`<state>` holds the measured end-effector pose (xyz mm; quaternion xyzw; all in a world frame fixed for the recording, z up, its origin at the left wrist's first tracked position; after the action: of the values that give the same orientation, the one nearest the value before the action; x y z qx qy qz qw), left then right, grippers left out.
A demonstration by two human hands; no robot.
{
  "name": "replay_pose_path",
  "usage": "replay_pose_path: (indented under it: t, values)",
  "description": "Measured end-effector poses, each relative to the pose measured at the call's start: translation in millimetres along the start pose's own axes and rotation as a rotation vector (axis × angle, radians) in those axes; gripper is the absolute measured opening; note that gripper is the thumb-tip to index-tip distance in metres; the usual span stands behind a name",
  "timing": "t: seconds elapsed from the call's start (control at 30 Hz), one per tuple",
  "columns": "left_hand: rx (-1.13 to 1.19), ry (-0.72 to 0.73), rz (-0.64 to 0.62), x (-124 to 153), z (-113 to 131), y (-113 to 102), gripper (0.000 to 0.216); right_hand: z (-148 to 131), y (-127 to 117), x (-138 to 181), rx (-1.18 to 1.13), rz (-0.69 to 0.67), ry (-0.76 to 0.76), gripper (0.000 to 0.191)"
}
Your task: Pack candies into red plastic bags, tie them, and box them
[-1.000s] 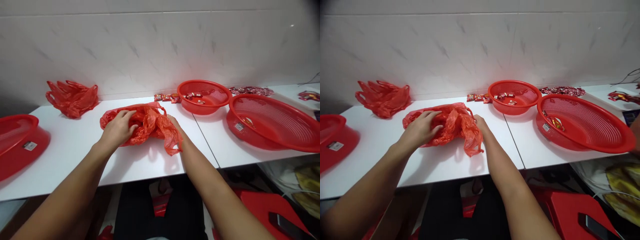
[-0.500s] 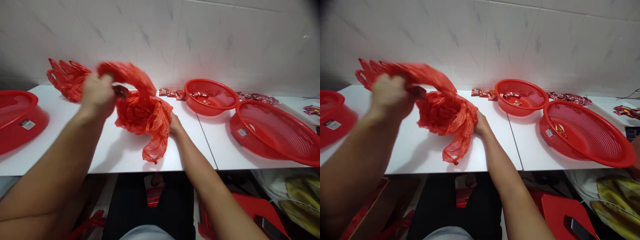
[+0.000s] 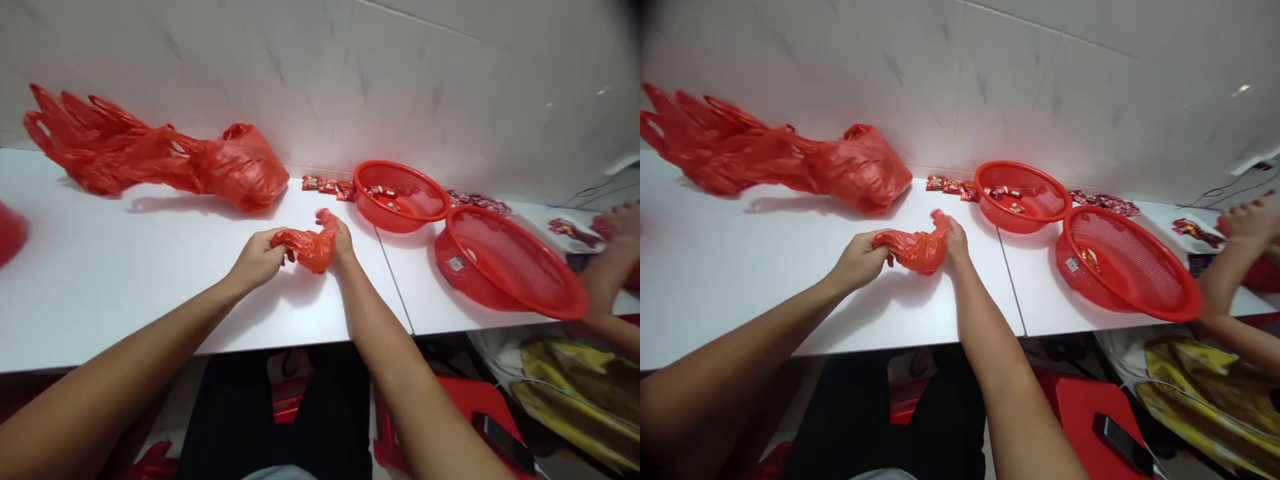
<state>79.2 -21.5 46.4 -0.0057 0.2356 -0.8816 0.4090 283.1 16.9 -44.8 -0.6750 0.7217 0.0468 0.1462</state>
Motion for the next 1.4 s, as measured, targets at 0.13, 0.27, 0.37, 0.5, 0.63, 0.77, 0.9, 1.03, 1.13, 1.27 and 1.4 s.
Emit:
replay_pose_path:
  t: [0.13,0.27,0.37,0.5,0.63,0.77,0.9,1.03,1.13,1.27,1.4]
  values:
    - [-0.004,-0.116,0.111,-35,-75,-5,0.03,14,-25,3,-0.298,0.166,0.152,0.085]
    - [0.017,-0.051,0.078,-41,-95,-17,0.042,12,-14,7,-0.111,0.088,0.162,0.081]
    - [0.045,-0.003,-0.001,-34,-94,-19,0.046,10,-6,9,0.125,0.081,0.153,0.098]
    - [0.096,0.004,-0.074,-29,-98,-16,0.044,18,-5,10,0.153,0.095,0.212,0.098]
    - [0.106,-0.018,-0.054,-30,-104,-18,0.048,25,-8,8,0.141,0.109,0.204,0.046]
    - [0.0,-0.056,0.094,-32,-110,-37,0.055,20,-15,11,0.142,0.226,0.142,0.018]
    - [-0.141,-0.186,0.248,-31,-124,-68,0.06,4,-25,18,0.101,0.392,0.063,0.027]
    - [-0.26,-0.23,0.158,-34,-134,-84,0.083,-5,-33,25,-0.041,0.528,-0.004,0.035]
    - [-0.34,-0.218,0.176,-37,-137,-92,0.086,-12,-30,26,-0.039,0.51,-0.065,0.029]
    - [-0.396,-0.337,0.483,-25,-136,-112,0.078,-21,-18,25,0.009,0.399,-0.133,0.022]
    - [-0.493,-0.085,0.609,-10,-98,-100,0.045,-32,2,26,0.046,0.191,-0.162,0.022]
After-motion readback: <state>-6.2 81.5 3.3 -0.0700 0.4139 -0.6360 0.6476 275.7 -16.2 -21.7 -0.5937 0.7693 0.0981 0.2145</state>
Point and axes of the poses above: each hand's wrist, its own x-axis away from the middle knuckle, its own y-axis out of the palm, z = x × y, the point moved 6 cm from there along -x, towards the middle knuckle, and after that the axes turned 12 degrees about -z, right-handed, at the moved point
